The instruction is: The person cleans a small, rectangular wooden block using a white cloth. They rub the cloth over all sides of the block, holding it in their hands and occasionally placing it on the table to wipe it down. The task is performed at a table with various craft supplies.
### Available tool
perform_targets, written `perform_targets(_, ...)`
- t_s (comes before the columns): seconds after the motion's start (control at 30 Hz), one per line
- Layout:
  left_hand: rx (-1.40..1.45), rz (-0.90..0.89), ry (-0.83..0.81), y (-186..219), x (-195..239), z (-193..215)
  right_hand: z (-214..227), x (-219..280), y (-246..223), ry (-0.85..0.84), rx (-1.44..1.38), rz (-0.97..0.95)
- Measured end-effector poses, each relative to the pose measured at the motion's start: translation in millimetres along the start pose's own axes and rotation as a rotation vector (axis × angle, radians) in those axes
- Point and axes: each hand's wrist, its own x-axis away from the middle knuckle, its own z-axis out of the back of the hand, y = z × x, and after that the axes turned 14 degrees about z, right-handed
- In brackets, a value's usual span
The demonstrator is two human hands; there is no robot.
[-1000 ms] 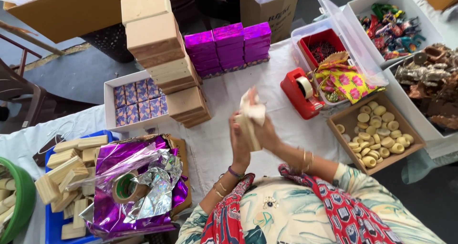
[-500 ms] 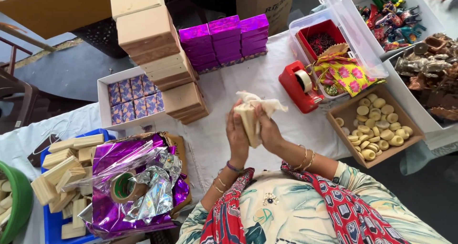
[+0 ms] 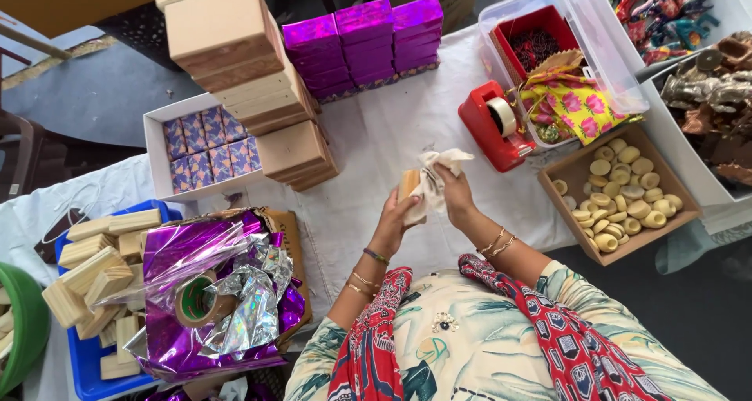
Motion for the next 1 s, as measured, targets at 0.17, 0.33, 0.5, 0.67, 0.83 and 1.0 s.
perform_targets(0.17, -0.059, 0.181, 0.246, -34.8, -39.9, 48.5, 33.7, 19.6, -12.4, -0.082, 0.653, 0.357)
perform_targets(0.33, -0.209, 0.080, 0.377, -59.5, -84.3, 89.8, 28.6, 57.7, -54.3, -0.708, 1.567, 0.867)
perform_targets(0.5, -0.568, -0.162, 0.428, -61.5, -87.5, 83.6, 62.8, 41.2, -7.9, -0.695, 1.421, 0.758)
perform_targets(0.67, -1.180, -0.446, 0.686, -38.4, -50.7, 55.0, 47.1, 7.6, -18.8, -0.446, 1.092, 0.460)
perform_targets(0.83, -1.138, -0.445, 0.682, -44.7, -28.5, 50.8, -10.2, 21.1, -16.1, -0.583, 0.885, 0.736)
perform_targets(1.0, -1.014, -0.619, 0.699, -78.0, -43.2, 79.7, -24.8, 44.7, 21.3, -0.802, 0.851, 0.663)
